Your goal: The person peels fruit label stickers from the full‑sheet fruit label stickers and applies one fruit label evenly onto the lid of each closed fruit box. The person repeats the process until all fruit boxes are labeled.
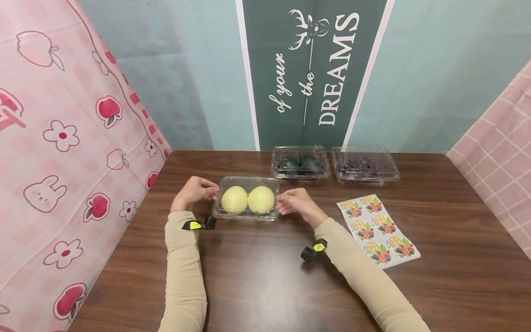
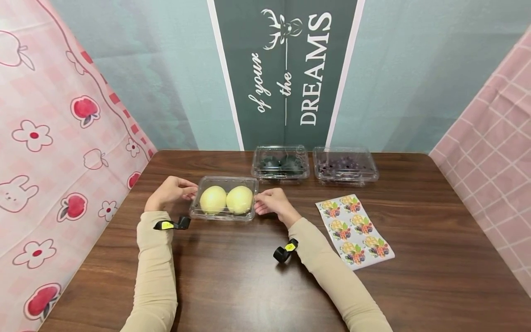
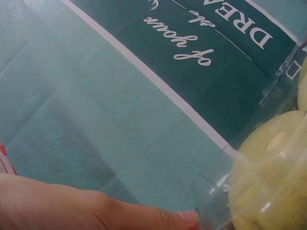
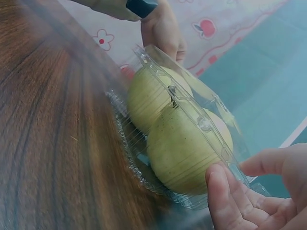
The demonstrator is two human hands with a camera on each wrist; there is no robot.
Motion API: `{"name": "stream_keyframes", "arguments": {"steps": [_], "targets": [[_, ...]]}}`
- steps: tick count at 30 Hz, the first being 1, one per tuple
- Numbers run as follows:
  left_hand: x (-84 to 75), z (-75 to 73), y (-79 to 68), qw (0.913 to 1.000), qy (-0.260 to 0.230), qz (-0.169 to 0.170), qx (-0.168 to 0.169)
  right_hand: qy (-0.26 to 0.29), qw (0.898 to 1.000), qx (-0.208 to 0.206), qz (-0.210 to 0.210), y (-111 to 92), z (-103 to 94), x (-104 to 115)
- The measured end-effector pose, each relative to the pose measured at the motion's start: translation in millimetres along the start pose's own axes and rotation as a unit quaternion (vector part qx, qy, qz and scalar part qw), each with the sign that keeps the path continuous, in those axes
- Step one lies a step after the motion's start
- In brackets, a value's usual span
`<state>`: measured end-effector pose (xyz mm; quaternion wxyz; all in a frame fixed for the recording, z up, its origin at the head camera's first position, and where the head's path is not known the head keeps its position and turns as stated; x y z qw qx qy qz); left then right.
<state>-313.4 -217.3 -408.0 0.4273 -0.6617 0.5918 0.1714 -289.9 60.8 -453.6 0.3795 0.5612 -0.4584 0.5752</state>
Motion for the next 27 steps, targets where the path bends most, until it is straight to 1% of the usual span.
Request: {"name": "stream_keyframes", "arguments": {"steps": [2, 9, 16, 20, 27], "targets": [[-1.0, 2.0, 0.2, 1.0, -0.007, 0.002, 0.006, -0.003, 1.0, 0.002, 0.001, -1, -1.8, 0], [-6.2, 9.0, -0.7, 0.9989, -0.033, -0.008, 0.031, -0.014, 1.0, 0.007, -0.001, -4, -10.9, -1], [-10.5, 14.4, 0.8, 0.9985, -0.031, -0.014, 0.043, -0.019, 1.0, 0.01, 0.003, -6, -18.6, -1], [-12.1, 17.5, 2.9, 0.9985, -0.022, -0.008, 0.049, -0.027, 1.0, 0.014, 0.004, -7, -22.9, -1], [-16.0, 23.4, 2.9, 0.998, -0.01, 0.005, 0.062, -0.028, 0.999, 0.037, 0.003, -10, -28.3, 1]]}}
Point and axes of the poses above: each hand's wrist, its own y-axis towards the middle knuckle, its own z-axis out of the palm, x = y × z, the point moved 8 cm from there along y, towards the middle knuckle, and after that the axes turned 13 degrees about -z, right-handed, at the moved point
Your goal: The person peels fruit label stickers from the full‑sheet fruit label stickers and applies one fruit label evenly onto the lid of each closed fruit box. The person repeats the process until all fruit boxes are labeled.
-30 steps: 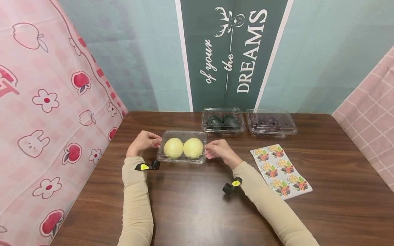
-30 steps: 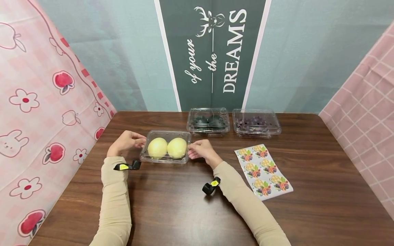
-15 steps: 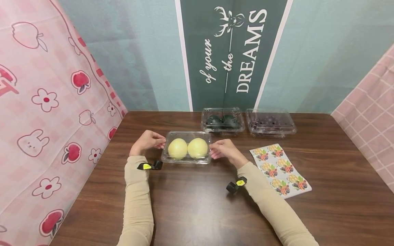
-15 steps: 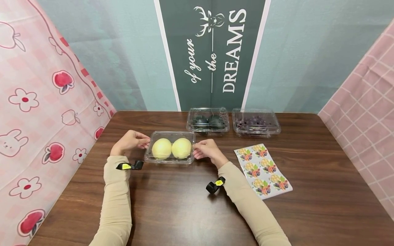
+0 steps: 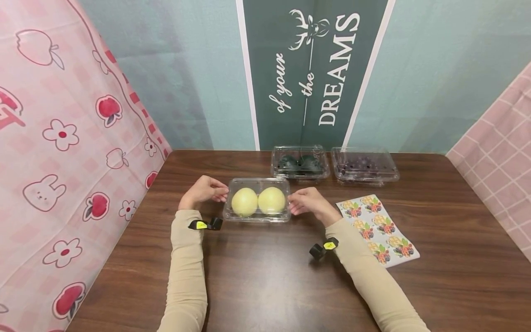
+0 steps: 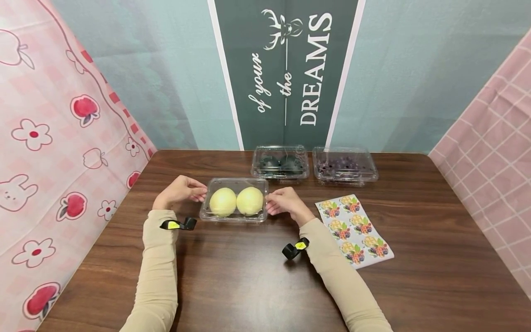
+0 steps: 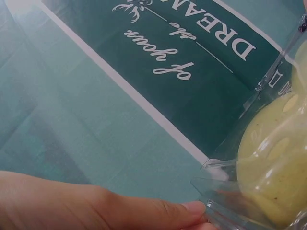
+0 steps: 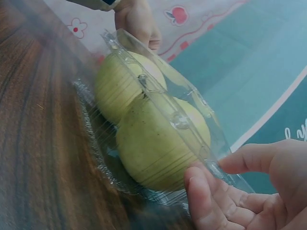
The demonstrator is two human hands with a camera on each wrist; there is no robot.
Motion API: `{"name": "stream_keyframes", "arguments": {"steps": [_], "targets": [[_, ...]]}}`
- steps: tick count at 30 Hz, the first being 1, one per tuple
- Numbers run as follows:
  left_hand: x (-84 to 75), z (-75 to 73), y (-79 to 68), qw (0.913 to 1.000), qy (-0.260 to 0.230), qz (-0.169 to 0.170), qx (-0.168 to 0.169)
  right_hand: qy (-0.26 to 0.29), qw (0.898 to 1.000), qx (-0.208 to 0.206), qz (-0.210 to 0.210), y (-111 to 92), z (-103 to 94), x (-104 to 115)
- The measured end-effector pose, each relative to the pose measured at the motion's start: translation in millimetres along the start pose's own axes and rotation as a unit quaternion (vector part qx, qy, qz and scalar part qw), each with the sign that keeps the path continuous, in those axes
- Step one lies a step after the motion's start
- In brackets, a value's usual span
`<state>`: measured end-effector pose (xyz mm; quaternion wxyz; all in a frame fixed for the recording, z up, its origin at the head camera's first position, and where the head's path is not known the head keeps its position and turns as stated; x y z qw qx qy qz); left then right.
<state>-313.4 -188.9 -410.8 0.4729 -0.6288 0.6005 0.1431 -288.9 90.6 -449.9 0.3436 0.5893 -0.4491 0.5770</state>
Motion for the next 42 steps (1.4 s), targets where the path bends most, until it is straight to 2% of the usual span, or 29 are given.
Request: {"name": "stream_keyframes", "arguments": {"steps": [16, 34, 42], "targets": [[-14.5, 18.4, 4.5, 0.9998, 0.002, 0.011, 0.016, -0.031, 0.998, 0.045, 0.015, -8, -21.1, -1], [-32.2, 36.6, 8.4, 0.9995, 0.02, 0.019, 0.015, -0.051, 0.994, 0.094, 0.023, -19, -45.5, -1], [-40.1, 49.5, 14.4, 0.9993, 0.013, 0.032, 0.017, -0.058, 0.994, 0.084, 0.026, -22, -61.5, -1]]}}
Point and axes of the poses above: each hand's wrist, its own y-axis towards the middle knuckle, its own z-axis out of the palm, x = y × z, the point moved 8 cm from there along y, towards the middle knuckle, and after that the axes turned 13 degrees about -z, right-handed, at the moved point
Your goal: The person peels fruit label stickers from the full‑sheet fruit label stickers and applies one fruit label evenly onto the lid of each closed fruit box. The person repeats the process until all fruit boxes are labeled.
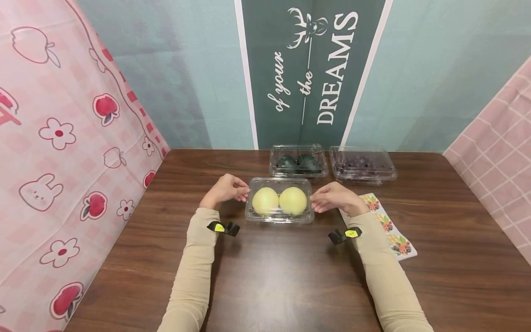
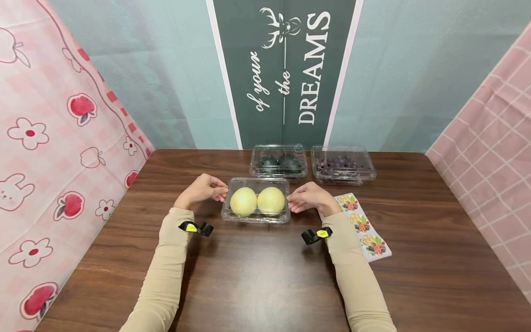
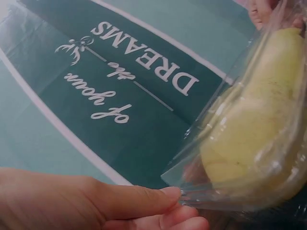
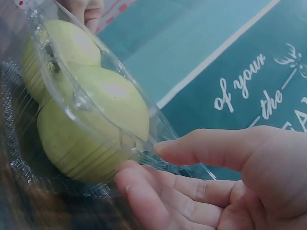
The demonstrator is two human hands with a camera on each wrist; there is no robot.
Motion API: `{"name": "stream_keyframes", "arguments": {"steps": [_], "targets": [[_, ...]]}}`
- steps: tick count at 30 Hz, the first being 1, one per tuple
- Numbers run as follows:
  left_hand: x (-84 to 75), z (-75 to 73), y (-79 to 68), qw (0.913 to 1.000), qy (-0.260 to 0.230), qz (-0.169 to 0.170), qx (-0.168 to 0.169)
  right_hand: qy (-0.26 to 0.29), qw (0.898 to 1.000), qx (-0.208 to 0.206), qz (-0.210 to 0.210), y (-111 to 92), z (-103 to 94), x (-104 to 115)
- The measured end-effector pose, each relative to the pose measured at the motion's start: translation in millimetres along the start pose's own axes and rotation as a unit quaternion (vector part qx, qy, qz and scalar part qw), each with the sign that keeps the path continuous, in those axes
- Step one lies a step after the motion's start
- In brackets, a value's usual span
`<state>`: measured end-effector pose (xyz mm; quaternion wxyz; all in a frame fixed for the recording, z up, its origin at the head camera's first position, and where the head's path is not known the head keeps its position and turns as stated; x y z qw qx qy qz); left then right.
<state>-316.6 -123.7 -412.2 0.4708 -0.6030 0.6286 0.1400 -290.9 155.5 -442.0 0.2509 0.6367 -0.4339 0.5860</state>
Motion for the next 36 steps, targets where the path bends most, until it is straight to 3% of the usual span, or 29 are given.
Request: {"name": "stream_keyframes", "arguments": {"steps": [16, 24, 36], "targets": [[-17.4, 14.7, 2.6, 0.9986, 0.006, 0.04, -0.035, -0.019, 1.0, 0.012, -0.005, -13, -21.2, 0], [-20.1, 24.5, 4.8, 0.9987, -0.01, 0.041, -0.029, -0.025, 1.0, -0.001, 0.017, -20, -29.8, -3], [-22.5, 33.4, 9.4, 0.9974, -0.05, 0.031, -0.041, -0.03, 0.999, -0.006, 0.017, -23, -38.6, -2]]}}
Point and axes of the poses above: each hand's wrist, its own y-axis towards the middle knuckle, its own z-axis out of the palm, x = y × z, the point moved 8 cm from there along y, towards the middle knuckle, and after that the axes turned 13 degrees about -z, right-handed, at the moved point
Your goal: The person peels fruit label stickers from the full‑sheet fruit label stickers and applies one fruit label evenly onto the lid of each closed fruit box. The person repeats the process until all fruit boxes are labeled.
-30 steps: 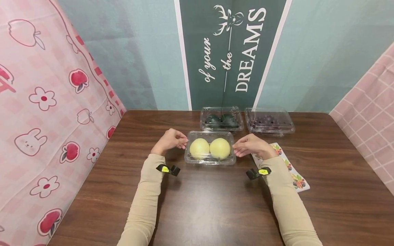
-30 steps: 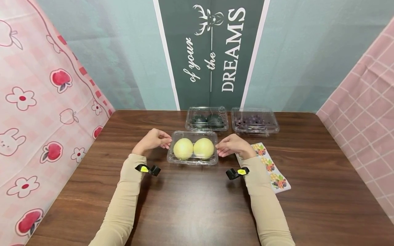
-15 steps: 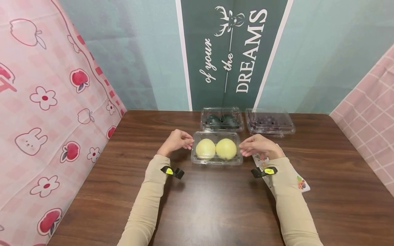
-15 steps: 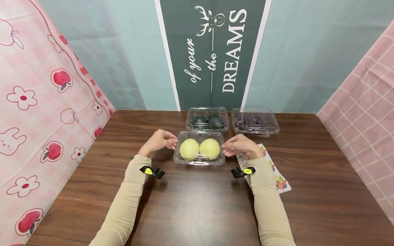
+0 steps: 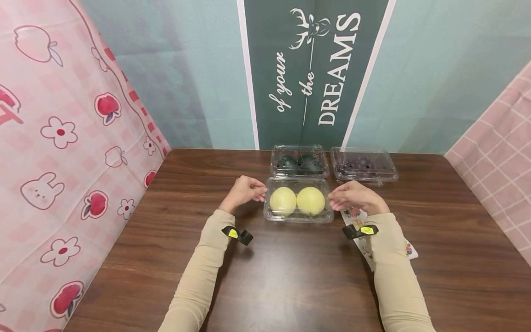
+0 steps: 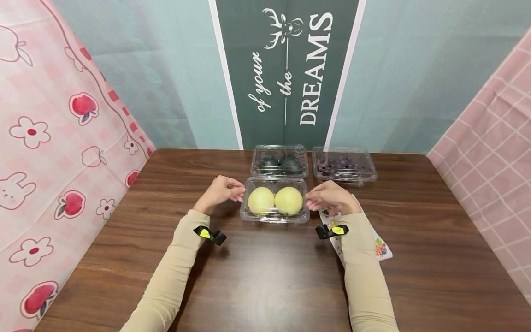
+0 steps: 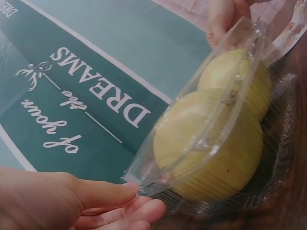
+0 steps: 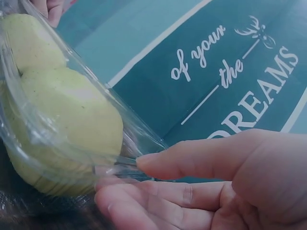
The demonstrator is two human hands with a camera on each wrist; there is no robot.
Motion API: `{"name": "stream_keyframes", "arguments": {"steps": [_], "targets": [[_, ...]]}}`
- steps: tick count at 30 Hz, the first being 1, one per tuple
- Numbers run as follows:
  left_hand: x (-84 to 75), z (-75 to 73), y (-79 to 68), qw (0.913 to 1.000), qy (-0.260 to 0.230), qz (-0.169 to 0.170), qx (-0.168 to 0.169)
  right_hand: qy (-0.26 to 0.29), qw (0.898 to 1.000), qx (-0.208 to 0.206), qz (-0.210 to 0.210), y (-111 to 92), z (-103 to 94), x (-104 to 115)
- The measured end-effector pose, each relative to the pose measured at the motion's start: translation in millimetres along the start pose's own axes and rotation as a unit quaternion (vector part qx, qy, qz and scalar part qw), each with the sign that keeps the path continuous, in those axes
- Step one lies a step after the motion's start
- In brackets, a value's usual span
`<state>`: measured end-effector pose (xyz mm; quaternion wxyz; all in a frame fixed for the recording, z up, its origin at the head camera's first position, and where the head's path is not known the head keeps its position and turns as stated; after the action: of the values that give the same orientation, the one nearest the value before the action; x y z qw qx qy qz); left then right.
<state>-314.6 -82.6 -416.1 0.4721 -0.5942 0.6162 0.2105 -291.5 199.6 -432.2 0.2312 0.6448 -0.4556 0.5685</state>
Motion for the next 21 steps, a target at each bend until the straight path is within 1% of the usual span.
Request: {"name": "stream_keyframes", "arguments": {"steps": [4, 7, 15, 21], "targets": [[-1.4, 4.9, 1.2, 0.9998, -0.018, 0.002, 0.002, -0.011, 1.0, -0.006, 0.006, -3, -4.8, -2], [-1.3, 7.5, 1.6, 0.9998, -0.02, 0.001, 0.001, -0.01, 1.0, -0.004, 0.01, -5, -6.4, -3], [-2.8, 10.1, 0.6, 0.9996, -0.025, 0.002, 0.009, 0.001, 1.0, -0.005, 0.015, -6, -7.7, -3], [-3.1, 9.5, 0.8, 0.9996, -0.023, 0.006, 0.017, -0.018, 0.999, -0.019, 0.028, -10, -13.6, -3]]}}
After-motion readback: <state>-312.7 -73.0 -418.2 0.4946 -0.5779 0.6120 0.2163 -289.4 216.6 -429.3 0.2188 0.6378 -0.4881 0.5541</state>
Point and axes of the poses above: each hand's wrist, its own y-axis towards the middle knuckle, its own z-axis out of the palm, x = y × z, the point moved 8 cm from there along y, towards the middle knuckle, and after that the axes turned 13 degrees about -z, right-handed, at the moved point
